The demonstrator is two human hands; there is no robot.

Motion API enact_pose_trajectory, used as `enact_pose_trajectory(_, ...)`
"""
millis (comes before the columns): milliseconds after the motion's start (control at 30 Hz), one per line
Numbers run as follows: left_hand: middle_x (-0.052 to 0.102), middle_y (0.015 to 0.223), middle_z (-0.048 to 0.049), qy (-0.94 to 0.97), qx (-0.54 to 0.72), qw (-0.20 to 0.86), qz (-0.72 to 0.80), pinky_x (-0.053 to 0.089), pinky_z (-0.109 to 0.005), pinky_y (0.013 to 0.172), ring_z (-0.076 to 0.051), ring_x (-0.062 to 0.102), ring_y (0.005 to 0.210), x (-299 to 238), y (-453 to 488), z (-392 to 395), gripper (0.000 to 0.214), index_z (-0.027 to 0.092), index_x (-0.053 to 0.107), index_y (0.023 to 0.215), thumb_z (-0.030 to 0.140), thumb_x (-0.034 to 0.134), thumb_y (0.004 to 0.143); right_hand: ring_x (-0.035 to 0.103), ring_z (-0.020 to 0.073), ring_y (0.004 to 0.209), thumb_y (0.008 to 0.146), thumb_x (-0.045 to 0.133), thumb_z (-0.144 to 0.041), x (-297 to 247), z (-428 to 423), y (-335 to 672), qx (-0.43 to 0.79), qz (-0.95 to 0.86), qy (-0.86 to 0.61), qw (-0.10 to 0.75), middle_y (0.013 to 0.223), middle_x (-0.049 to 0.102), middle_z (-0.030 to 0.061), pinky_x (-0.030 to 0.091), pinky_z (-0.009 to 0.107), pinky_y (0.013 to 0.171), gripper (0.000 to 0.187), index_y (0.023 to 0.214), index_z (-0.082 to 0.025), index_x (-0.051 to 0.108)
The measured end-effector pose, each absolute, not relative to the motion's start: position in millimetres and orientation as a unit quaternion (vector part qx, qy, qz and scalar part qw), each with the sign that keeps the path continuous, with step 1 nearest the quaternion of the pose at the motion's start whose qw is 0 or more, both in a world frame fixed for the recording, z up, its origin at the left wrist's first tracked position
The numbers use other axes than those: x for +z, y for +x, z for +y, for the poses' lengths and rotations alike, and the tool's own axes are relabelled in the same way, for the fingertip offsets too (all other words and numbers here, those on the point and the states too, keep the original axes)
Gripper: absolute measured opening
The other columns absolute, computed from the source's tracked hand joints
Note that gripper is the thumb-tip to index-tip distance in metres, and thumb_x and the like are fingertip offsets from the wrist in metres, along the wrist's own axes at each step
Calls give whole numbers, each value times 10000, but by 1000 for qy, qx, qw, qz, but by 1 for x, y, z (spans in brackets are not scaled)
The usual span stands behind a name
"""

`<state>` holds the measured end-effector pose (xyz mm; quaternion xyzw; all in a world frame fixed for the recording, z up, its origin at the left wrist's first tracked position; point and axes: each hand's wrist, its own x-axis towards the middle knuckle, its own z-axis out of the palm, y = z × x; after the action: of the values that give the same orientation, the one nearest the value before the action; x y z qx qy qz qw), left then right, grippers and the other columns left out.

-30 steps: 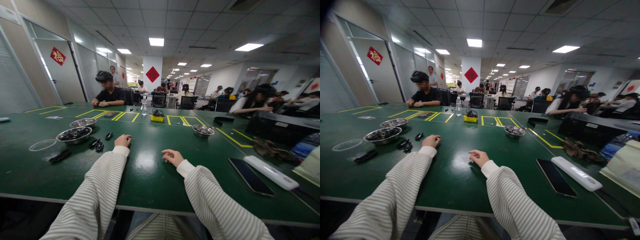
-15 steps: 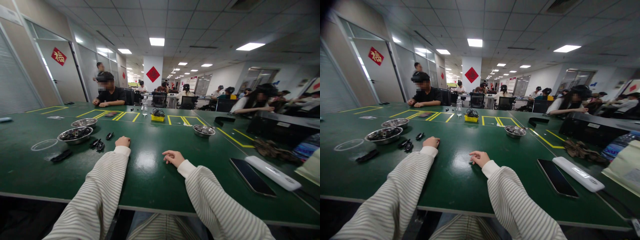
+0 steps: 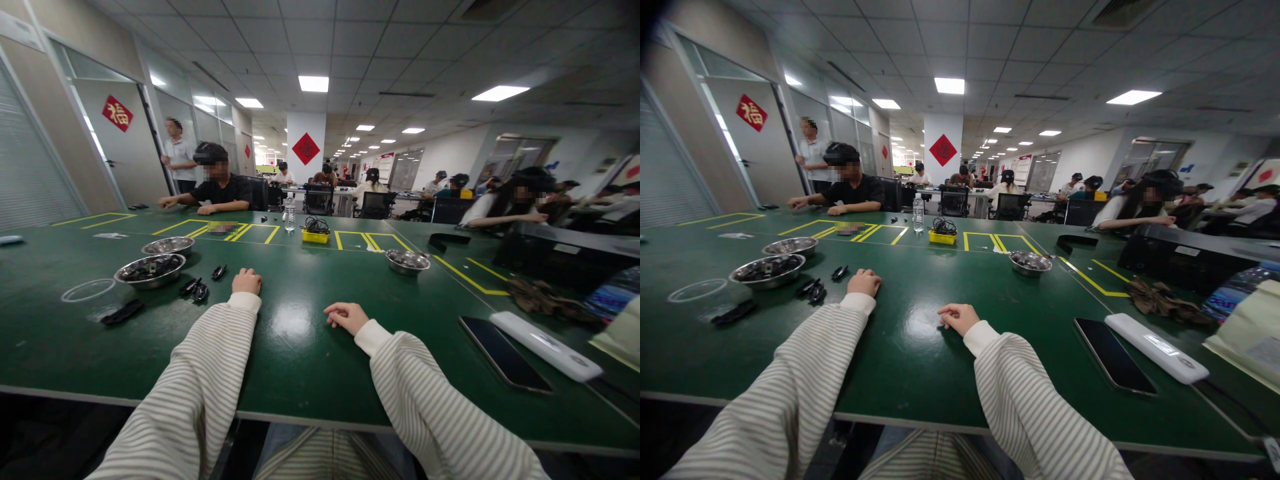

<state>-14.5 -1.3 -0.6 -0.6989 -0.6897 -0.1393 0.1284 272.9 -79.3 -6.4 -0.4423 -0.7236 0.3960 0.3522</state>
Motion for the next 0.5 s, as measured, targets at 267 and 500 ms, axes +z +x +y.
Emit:
enact_pose_trajectory(267,572,874,-69,-761,-128,106,-627,355,-307,747,-218,398,936,-2,-12,3,241,226,632,767,196,400,709,533,83,473,640,478,-200,-8,-78,273,378,-736,-441,348,608,603,35,446,221,533,194,758,-106,601)
enact_pose_trajectory(500,580,829,-41,-774,-184,76,-601,387,-258,734,-163,487,808,-8,-8,8,222,188,582,853,212,475,660,529,81,472,643,478,-200,-9,-78,273,374,-739,-438,348,603,600,35,447,212,522,191,752,-105,604)
